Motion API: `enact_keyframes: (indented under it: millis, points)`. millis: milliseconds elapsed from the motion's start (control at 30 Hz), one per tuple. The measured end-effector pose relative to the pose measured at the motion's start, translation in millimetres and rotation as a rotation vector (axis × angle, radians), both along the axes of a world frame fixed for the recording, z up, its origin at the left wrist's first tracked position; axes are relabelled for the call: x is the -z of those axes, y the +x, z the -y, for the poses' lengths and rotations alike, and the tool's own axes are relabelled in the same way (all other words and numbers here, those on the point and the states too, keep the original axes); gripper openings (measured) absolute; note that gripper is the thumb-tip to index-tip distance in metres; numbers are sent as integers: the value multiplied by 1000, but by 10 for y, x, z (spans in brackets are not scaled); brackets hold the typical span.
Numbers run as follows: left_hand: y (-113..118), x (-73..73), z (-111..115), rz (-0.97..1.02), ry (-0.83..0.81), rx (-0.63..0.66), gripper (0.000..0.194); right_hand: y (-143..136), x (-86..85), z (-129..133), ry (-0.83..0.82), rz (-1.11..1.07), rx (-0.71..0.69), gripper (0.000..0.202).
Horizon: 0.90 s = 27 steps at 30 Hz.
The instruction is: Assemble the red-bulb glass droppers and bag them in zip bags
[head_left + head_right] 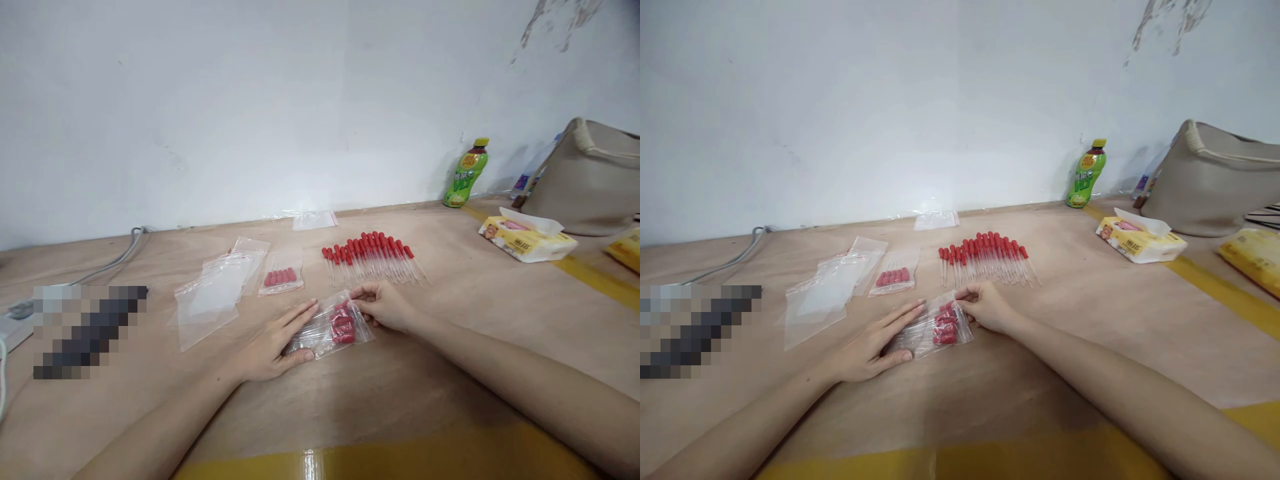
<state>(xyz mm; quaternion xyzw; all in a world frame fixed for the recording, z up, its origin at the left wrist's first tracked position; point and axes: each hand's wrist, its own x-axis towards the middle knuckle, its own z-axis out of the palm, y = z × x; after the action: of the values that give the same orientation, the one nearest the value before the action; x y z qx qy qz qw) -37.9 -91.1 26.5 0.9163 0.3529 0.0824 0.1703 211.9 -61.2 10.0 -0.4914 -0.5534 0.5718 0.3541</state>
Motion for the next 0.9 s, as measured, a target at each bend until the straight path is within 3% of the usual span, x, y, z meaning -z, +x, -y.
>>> enact_keyframes:
  millis: [167,433,600,733,900]
  points:
    - [1,4,0,-14,-7,-10,65,-86,63,23,136,33,139,20]
    - [-1,12,-1,-8,-2,-8,66,22,50,13,285,12,-121,12]
    - [-5,24,-1,-5,13,-5,66,95,49,3,65,25,17,23]
    - [-7,28,-7,18,4,-2,66,36,5,38,-55,17,3,34]
    - [-13,25,-3,98,-14,-1,65,-41,-94,118,-136,-35,-43,29]
